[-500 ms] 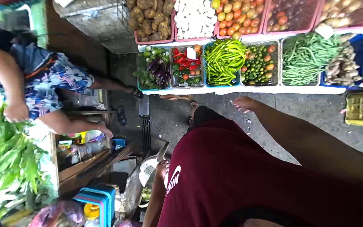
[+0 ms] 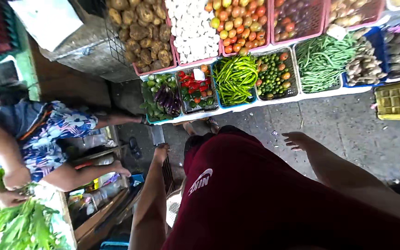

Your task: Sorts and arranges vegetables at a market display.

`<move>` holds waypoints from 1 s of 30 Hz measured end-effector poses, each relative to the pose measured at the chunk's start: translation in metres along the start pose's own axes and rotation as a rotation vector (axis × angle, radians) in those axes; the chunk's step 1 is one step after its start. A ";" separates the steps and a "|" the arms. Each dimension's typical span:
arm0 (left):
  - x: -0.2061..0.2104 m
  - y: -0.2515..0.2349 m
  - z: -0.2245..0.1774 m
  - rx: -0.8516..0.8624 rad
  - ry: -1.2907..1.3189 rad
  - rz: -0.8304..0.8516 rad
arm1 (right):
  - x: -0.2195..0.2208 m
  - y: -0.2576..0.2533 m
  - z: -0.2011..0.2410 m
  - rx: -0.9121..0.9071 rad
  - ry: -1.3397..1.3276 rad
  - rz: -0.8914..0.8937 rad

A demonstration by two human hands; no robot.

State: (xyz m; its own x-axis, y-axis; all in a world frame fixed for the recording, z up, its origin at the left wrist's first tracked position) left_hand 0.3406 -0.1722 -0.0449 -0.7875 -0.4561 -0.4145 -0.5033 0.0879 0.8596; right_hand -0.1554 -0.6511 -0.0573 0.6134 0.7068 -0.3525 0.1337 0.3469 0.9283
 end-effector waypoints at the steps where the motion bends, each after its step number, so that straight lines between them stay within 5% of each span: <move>1: -0.005 -0.004 -0.001 0.000 -0.040 0.014 | 0.013 -0.002 0.012 -0.026 -0.031 0.025; 4: -0.016 -0.009 -0.007 0.014 -0.114 0.043 | 0.055 0.007 0.051 -0.090 -0.060 0.095; 11: -0.035 0.001 0.028 -0.036 -0.118 0.116 | 0.137 0.020 0.067 -0.120 0.050 0.170; 15: -0.044 0.022 0.092 -0.185 -0.207 0.198 | 0.163 0.040 0.066 -0.151 0.042 0.159; 21: -0.057 -0.027 0.222 -0.309 -0.175 0.174 | 0.182 0.043 0.049 -0.151 0.117 0.163; 23: -0.056 -0.026 0.189 -0.320 -0.302 0.214 | 0.176 0.044 0.047 -0.146 0.084 0.151; 25: -0.050 -0.013 0.113 -0.266 -0.453 0.263 | 0.161 0.052 0.050 -0.154 0.003 0.109; 30: 0.010 -0.074 -0.034 0.356 -0.820 0.325 | 0.124 0.055 0.045 -0.135 -0.115 0.061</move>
State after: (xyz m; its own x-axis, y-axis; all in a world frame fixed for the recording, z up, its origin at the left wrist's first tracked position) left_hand 0.3821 -0.2138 -0.1027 -0.8443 0.3896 -0.3679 -0.1880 0.4277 0.8842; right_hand -0.0371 -0.5718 -0.0451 0.7030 0.6568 -0.2728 -0.0078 0.3907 0.9205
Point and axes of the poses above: each hand's wrist, its own y-axis away from the middle knuckle, its own x-axis out of the palm, z = x × y, the point moved 7 cm from there along -y, towards the middle knuckle, and after that the axes turned 7 degrees about -y, right-handed, at the moved point
